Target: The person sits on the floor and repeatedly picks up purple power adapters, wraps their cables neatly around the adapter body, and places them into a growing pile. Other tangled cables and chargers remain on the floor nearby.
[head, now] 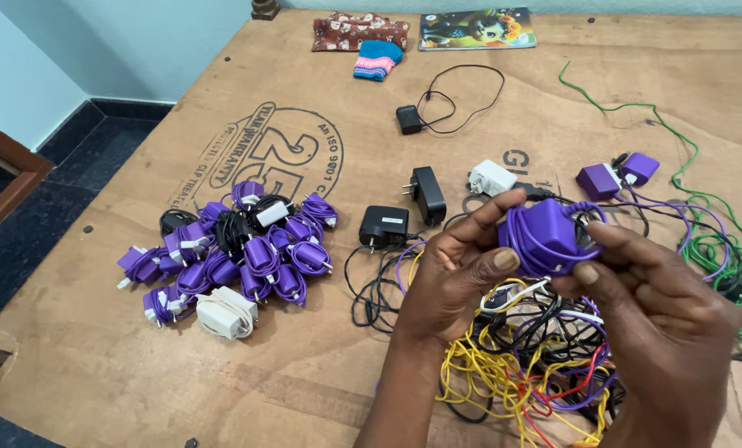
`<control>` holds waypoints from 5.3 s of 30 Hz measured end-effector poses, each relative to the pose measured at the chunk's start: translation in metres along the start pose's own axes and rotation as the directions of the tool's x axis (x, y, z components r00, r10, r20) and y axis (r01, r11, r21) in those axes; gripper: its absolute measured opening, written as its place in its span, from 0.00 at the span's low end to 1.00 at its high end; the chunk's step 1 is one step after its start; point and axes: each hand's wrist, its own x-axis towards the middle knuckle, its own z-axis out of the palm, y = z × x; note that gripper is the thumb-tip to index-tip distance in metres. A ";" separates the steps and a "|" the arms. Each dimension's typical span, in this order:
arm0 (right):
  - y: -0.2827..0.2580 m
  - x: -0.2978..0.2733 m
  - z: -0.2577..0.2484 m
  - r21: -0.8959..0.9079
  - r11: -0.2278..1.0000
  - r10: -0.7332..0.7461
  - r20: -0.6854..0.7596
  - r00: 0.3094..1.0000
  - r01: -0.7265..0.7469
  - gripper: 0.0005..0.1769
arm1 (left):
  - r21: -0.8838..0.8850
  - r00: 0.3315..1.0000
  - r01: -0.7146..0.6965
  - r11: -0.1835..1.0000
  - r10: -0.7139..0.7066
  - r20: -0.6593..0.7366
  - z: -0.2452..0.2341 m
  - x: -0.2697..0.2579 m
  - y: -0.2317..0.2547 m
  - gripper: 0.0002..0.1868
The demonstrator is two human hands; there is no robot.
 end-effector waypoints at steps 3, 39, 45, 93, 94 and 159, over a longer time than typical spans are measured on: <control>0.003 -0.003 -0.004 -0.077 0.994 -0.078 0.004 0.997 0.078 0.18 | -0.136 0.996 0.080 0.987 -0.075 0.044 -0.001 0.001 -0.001 0.35; -0.001 -0.009 0.020 0.086 0.970 -0.217 -0.118 0.969 0.228 0.21 | -0.238 1.000 0.003 0.971 -0.003 0.000 0.015 -0.001 0.001 0.30; 0.003 -0.011 0.016 0.032 0.943 -0.329 -0.066 0.942 0.332 0.18 | -0.251 0.998 0.060 0.966 -0.062 0.001 0.011 -0.001 -0.006 0.27; 0.013 -0.001 0.114 -0.060 0.996 -0.053 0.159 0.986 0.063 0.23 | 0.308 0.887 -0.293 0.905 0.377 -0.267 -0.024 -0.024 0.037 0.37; 0.021 -0.001 0.125 -0.024 1.000 -0.006 0.200 0.980 0.011 0.23 | 0.369 0.866 -0.285 0.885 0.402 -0.297 -0.033 -0.030 0.041 0.37; 0.065 0.011 0.074 -0.569 0.647 -0.479 0.215 0.851 0.508 0.21 | 0.986 0.843 -0.160 0.037 0.525 0.117 -0.005 0.027 -0.010 0.15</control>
